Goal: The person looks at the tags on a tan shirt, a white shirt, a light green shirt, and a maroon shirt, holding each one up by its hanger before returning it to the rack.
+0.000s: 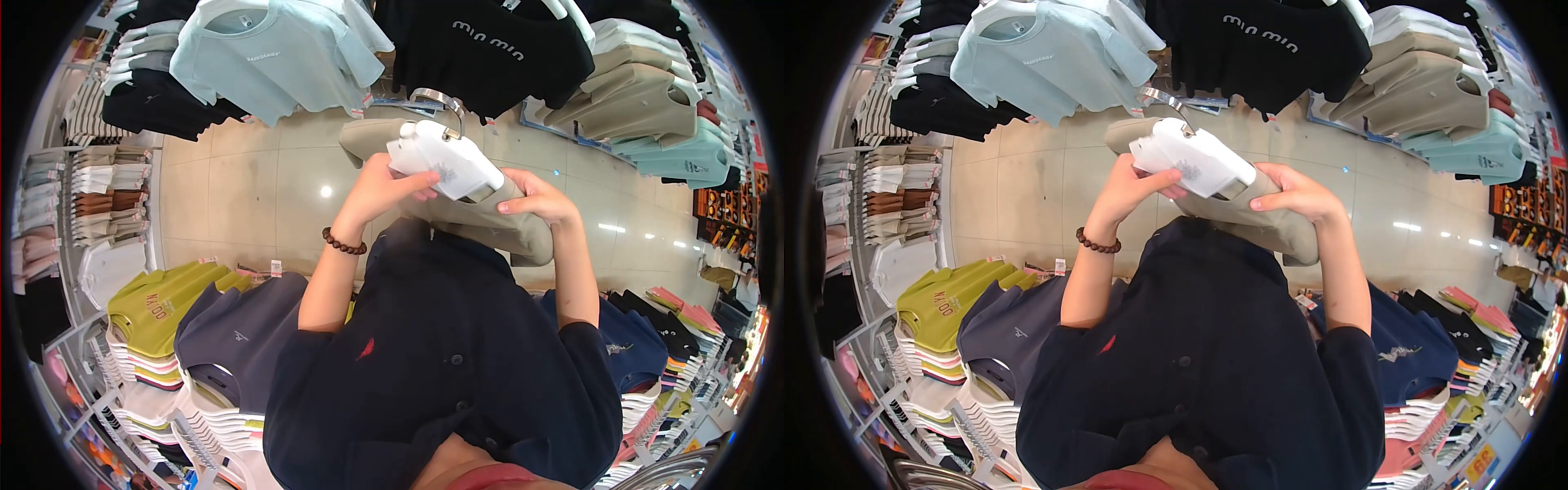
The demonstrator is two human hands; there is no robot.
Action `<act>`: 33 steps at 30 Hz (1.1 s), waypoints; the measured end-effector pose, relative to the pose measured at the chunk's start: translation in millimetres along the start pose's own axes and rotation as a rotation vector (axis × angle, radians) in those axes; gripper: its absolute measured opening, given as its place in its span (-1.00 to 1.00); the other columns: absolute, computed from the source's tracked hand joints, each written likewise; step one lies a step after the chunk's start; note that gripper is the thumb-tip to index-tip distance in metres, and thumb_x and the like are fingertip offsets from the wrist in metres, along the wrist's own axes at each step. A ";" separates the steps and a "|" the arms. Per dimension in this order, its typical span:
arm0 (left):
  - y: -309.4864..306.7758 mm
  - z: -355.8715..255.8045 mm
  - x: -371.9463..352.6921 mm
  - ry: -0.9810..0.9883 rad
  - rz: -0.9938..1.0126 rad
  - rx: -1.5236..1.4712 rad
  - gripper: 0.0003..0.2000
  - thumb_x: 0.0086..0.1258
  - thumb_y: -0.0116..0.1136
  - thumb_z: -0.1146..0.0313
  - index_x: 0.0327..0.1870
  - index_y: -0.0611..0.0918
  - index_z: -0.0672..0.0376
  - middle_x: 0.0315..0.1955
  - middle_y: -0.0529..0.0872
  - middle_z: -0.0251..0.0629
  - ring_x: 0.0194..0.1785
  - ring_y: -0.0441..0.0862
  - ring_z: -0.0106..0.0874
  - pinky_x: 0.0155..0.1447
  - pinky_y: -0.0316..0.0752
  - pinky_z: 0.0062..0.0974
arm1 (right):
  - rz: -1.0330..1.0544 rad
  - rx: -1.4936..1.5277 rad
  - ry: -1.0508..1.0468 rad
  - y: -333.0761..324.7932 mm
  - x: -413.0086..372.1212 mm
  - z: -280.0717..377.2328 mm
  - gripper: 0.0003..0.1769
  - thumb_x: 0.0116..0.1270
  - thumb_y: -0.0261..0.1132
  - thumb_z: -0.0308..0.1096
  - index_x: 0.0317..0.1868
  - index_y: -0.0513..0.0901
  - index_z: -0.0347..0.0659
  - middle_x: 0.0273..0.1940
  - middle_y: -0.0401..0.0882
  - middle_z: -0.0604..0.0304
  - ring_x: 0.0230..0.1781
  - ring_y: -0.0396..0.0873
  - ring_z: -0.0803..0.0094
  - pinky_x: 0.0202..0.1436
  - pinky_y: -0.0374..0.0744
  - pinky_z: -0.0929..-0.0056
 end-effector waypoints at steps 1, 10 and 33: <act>1.1 2.4 0.3 -0.002 -0.001 0.000 -0.71 0.33 0.40 0.34 -0.08 0.72 0.39 -0.24 0.80 -0.17 -0.23 0.77 -0.45 -0.12 0.67 -0.51 | 0.002 0.001 0.000 -0.8 0.0 -1.8 -0.26 0.17 0.45 -0.41 0.37 0.42 -0.43 0.25 0.56 0.14 0.27 0.44 0.48 0.41 0.33 0.46; 10.9 13.6 11.8 0.539 -0.070 0.590 -0.79 0.30 0.41 0.39 -0.13 0.75 0.30 -0.21 0.80 -0.18 -0.21 0.77 -0.36 -0.09 0.62 -0.47 | -0.060 -0.052 -0.087 -3.1 -7.3 9.7 -0.34 0.23 0.43 -0.40 0.32 0.47 -0.40 0.18 0.59 0.18 0.20 0.47 0.50 0.35 0.38 0.46; 55.0 -4.0 -3.9 0.593 0.040 1.145 -0.56 0.13 0.48 0.23 0.02 0.66 0.17 -0.10 0.70 -0.16 0.00 0.64 -0.11 0.18 0.52 -0.22 | -0.194 -0.631 -0.014 4.4 -36.3 39.0 -0.65 0.12 0.44 -0.39 -0.10 0.59 -0.30 -0.31 0.62 0.18 -0.30 0.51 0.48 -0.16 0.51 0.46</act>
Point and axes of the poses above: each hand's wrist, its own x-axis towards the middle knuckle, its own y-axis out of the palm, z = x × y, the point moved 8 cm from there along x, towards the middle knuckle
